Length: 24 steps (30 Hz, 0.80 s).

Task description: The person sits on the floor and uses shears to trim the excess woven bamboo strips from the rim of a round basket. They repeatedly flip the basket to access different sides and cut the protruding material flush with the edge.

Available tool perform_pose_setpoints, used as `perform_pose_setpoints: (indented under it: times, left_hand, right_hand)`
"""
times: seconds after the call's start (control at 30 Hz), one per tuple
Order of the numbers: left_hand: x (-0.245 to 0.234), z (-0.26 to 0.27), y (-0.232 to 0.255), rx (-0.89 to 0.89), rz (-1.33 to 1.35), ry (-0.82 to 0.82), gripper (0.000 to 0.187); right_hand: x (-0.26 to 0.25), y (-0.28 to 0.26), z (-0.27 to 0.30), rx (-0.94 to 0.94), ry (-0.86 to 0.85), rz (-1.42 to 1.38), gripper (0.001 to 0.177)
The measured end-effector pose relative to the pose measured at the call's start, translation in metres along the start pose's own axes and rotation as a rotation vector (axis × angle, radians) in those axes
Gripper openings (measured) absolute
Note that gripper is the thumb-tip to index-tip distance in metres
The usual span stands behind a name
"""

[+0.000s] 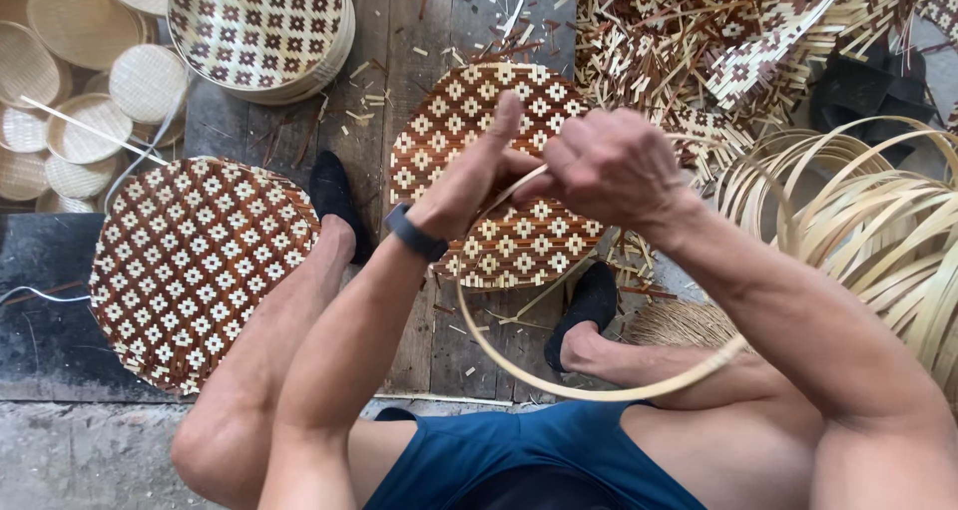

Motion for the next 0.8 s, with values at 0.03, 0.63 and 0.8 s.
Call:
perform_pose_setpoints:
  times: [0.03, 0.63, 0.8]
  left_hand:
    - [0.004, -0.004, -0.005, -0.009, -0.033, 0.024, 0.089]
    - [-0.021, -0.007, -0.011, 0.237, 0.098, 0.350, 0.059]
    - [-0.020, -0.008, -0.008, 0.374, 0.274, 0.429, 0.047]
  right_hand:
    - [-0.003, -0.013, 0.000, -0.064, 0.051, -0.008, 0.066]
    - [0.019, 0.049, 0.019, 0.378, 0.023, -0.086, 0.073]
    - [0.027, 0.046, 0.027, 0.598, 0.053, -0.230, 0.079]
Point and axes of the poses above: each hand's wrist, its own z-axis away from the middle knuckle, its own x-axis out of the palm, y = z × x, the point moved 9 cm from there along -z, towards the middle knuckle, and after that the axes turned 9 degrees about z, right-handed, at the moved point
